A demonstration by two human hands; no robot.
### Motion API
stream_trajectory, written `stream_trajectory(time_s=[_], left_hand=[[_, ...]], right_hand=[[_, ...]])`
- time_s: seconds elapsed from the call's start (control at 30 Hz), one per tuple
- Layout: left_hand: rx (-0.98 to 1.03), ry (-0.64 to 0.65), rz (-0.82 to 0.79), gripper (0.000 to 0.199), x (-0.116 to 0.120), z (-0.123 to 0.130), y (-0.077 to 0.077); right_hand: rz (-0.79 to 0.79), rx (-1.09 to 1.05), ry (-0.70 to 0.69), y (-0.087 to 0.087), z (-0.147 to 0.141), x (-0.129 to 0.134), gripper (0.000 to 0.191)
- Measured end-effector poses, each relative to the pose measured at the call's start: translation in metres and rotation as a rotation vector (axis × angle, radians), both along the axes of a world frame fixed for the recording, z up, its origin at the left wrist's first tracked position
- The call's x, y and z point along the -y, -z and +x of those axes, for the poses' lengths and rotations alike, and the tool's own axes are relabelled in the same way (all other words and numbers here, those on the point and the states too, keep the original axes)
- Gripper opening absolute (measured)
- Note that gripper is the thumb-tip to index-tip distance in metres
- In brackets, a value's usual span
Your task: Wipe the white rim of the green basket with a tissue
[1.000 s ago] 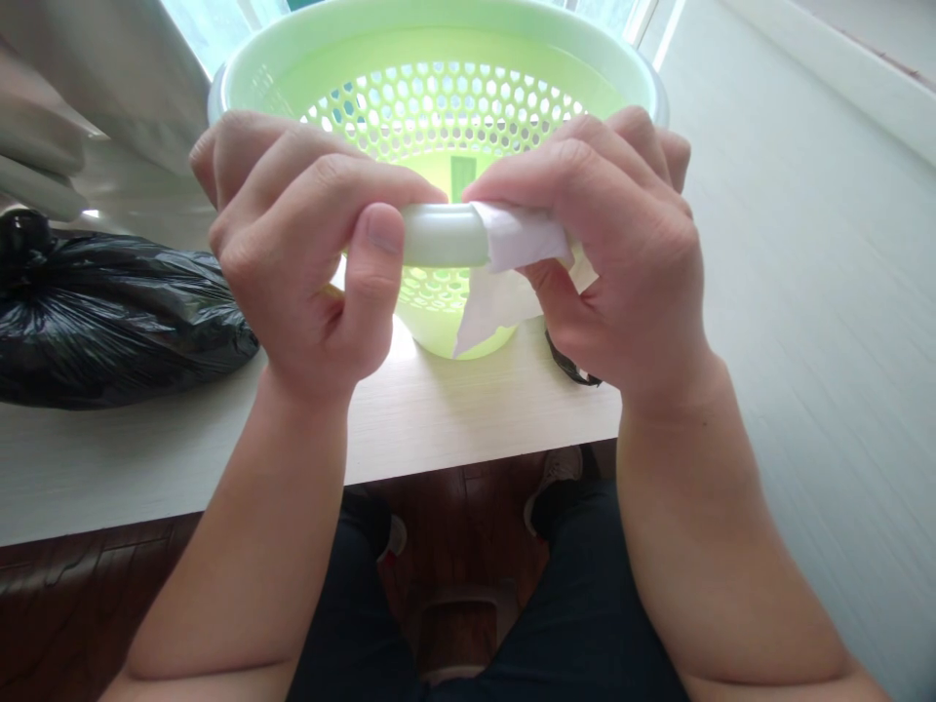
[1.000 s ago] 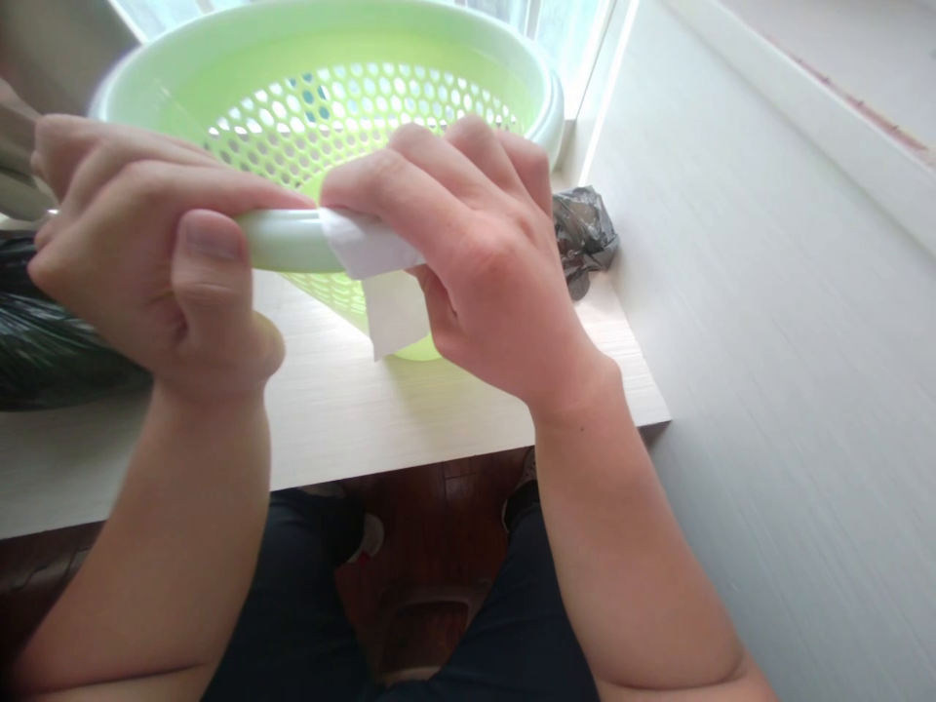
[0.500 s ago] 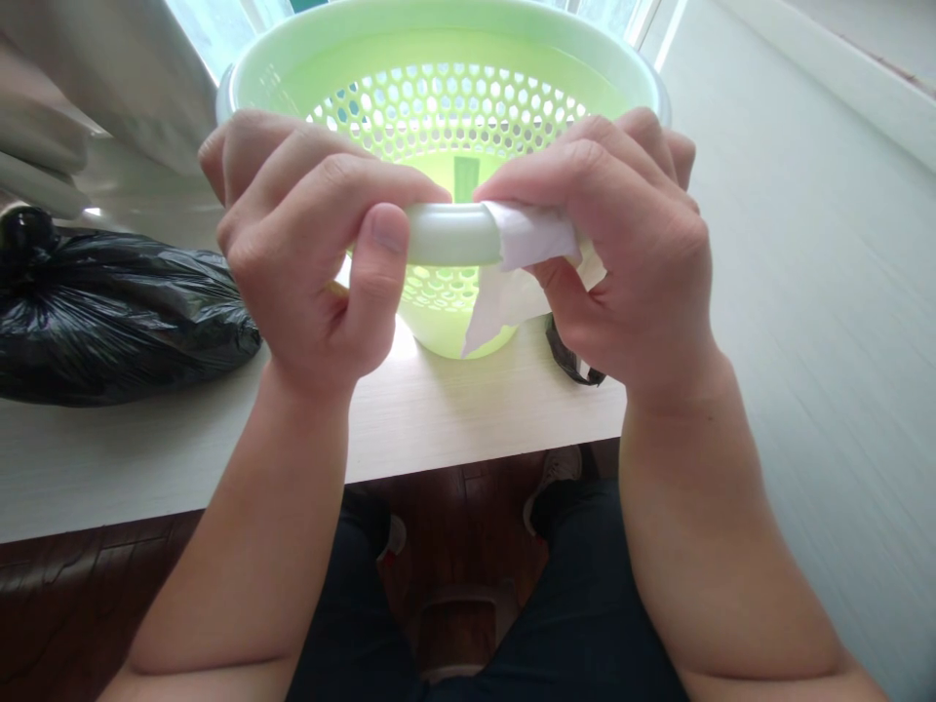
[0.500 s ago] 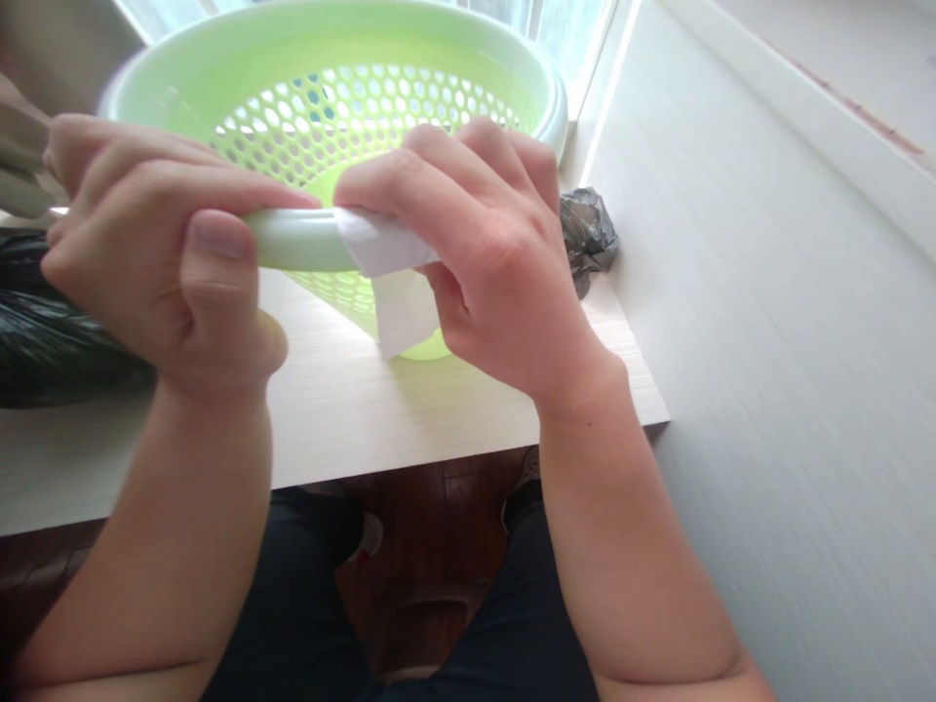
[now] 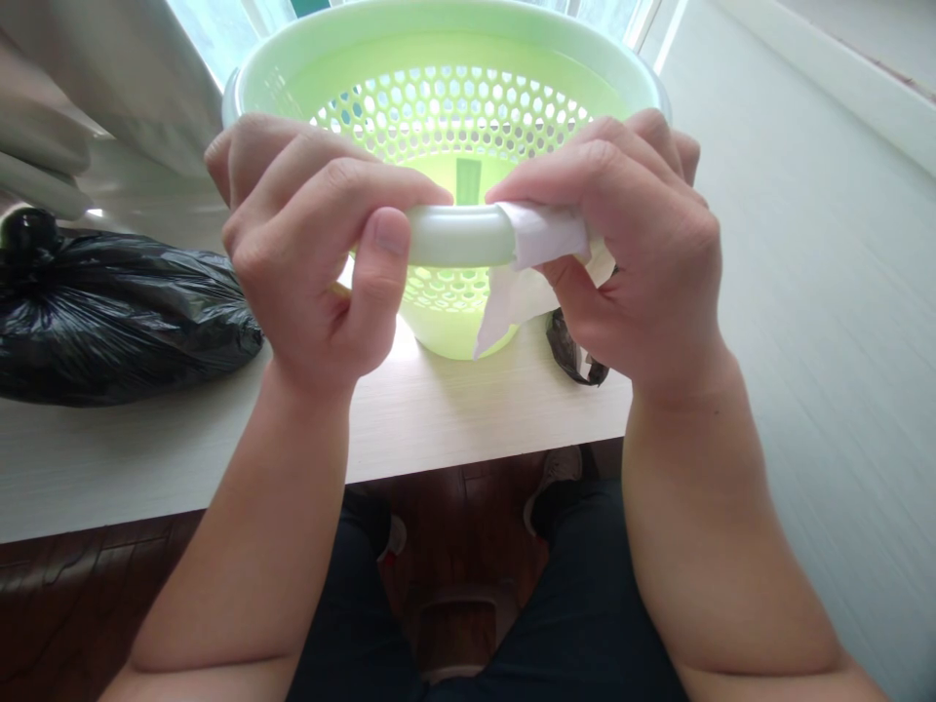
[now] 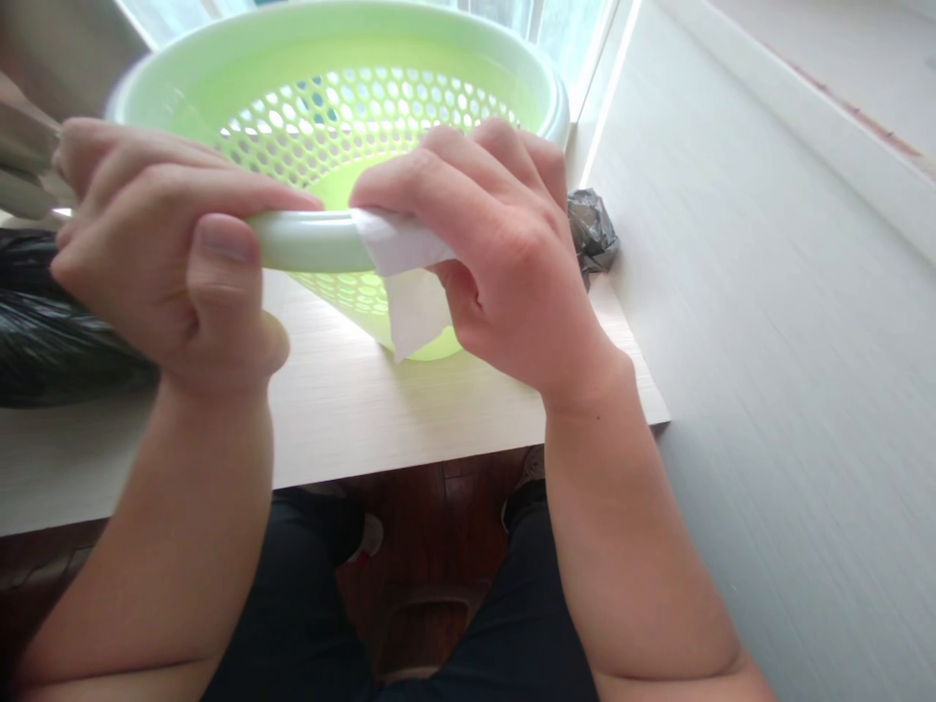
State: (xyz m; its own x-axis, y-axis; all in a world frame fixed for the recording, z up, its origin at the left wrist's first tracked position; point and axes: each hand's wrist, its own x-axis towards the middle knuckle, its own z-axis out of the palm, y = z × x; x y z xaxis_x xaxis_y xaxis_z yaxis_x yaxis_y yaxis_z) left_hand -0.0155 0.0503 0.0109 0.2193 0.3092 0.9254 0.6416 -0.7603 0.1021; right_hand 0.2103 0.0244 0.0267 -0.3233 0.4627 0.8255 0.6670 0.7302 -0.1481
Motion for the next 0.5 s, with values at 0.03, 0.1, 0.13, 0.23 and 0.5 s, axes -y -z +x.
stream_trajectory(time_s=[0.03, 0.1, 0.13, 0.23, 0.5], left_hand=[[0.002, 0.003, 0.004, 0.036, -0.0001, -0.0001, 0.0], [0.002, 0.006, 0.004, 0.036, -0.0001, -0.0005, 0.0], [-0.003, 0.006, -0.001, 0.036, 0.0001, -0.0008, -0.0002], [-0.027, -0.002, -0.012, 0.036, 0.0014, -0.0013, -0.0008], [-0.001, -0.004, -0.007, 0.036, 0.0035, 0.0023, -0.0003]], right_hand=[[-0.001, -0.004, -0.001, 0.0, 0.0001, 0.0002, 0.023], [-0.004, -0.009, 0.001, -0.0005, 0.0002, 0.0013, 0.022], [-0.009, -0.005, 0.004, -0.0009, 0.0002, 0.002, 0.023], [-0.034, -0.002, 0.021, -0.0017, 0.0, 0.0033, 0.024], [0.012, -0.059, 0.027, 0.0038, -0.0027, -0.0026, 0.018]])
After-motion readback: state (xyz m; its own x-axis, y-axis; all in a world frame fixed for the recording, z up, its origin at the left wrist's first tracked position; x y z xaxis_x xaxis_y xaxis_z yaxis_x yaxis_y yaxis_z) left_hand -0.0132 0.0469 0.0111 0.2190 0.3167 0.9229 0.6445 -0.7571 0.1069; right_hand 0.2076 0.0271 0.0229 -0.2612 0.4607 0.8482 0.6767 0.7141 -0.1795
